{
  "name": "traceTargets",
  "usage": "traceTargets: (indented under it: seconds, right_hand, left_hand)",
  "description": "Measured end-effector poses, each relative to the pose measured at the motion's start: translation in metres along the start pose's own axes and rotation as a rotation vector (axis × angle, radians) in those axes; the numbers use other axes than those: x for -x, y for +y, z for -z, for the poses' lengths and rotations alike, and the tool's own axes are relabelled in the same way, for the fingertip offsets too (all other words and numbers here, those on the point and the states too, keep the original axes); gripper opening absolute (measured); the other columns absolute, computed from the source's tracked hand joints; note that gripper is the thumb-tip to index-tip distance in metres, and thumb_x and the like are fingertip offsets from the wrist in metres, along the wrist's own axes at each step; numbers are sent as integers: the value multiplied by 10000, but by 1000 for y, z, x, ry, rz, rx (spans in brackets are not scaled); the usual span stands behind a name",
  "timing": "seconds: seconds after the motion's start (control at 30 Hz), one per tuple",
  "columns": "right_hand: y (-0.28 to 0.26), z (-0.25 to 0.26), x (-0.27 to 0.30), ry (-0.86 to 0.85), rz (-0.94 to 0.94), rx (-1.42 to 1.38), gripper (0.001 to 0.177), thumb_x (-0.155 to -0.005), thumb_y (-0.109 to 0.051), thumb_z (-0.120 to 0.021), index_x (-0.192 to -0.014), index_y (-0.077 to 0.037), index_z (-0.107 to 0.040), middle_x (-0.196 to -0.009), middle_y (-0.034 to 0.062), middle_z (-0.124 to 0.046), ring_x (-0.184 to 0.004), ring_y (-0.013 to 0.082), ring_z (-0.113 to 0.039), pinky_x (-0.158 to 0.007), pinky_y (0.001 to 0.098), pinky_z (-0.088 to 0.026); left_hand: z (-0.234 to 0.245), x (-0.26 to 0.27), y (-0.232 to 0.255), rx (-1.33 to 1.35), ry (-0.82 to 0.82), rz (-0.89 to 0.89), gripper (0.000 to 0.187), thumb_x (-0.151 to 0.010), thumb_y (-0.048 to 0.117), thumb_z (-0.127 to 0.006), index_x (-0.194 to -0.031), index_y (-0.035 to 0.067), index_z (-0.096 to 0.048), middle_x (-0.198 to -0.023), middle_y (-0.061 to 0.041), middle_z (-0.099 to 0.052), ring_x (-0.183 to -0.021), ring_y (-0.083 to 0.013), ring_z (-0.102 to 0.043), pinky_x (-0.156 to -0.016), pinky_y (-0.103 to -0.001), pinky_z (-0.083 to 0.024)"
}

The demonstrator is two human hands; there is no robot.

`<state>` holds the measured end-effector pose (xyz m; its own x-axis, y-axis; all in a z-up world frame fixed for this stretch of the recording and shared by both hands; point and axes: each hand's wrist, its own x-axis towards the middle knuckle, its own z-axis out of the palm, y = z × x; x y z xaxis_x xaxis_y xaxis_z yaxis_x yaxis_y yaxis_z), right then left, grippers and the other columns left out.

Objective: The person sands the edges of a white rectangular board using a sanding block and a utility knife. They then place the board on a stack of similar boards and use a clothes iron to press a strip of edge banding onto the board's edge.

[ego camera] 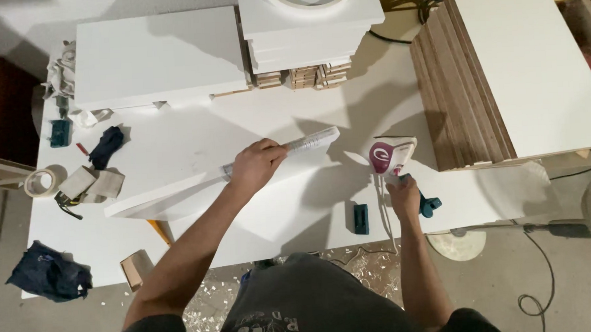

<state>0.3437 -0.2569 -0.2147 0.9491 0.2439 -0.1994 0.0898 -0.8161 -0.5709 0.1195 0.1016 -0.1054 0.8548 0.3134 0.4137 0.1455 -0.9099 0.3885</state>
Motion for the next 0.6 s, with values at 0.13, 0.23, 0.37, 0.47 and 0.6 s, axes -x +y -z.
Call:
traceTargets:
  seconds: [0.13,0.23,0.37,0.47,0.6]
  right_hand:
    - [-13,-10,-7,6,27,-453,614,-887,-138,-750,-1367,85,-439,-1241,312,-578,-1190,452,-552,-953,566,-411]
    - [-14,-25,-24,-2,30,-379,436,-909,-238,-764,-1213,-6,-555,-1053,208,-683,-1029,372,-658,-821,533,-456]
    - [-101,29,17,14,173,-410,365,-938,-237,-688,-1105,47,-532,-945,327,-649,-976,494,-654,-730,563,-393]
    - [-109,72,-12,-137,136,-288,269,-981,-327,-685,-1053,-72,-642,-746,113,-662,-720,293,-670,-662,438,-498]
    - [-188,163,18,-179,261,4,521,-1021,-531,-657,-1087,-14,-668,-655,150,-677,-632,291,-694,-620,440,-512]
  left_hand:
    - [2,1,0,-10,22,-5,86,-979,316,-707,-947,275,-775,-978,22,-714,-894,-231,-742,-780,-363,-619]
    - [4,2,3,-11,53,-4,82,-969,320,-716,-936,276,-777,-969,27,-718,-884,-229,-743,-772,-363,-622]
    - [1,1,0,-44,57,-15,73,-963,325,-722,-941,288,-781,-975,52,-719,-885,-207,-743,-762,-345,-623]
    - [1,-1,-1,-40,60,-33,93,-968,337,-711,-908,281,-756,-972,50,-699,-899,-216,-738,-757,-341,-619]
    - [3,0,3,-27,90,-36,100,-952,318,-726,-874,260,-749,-939,23,-707,-866,-241,-741,-726,-372,-621]
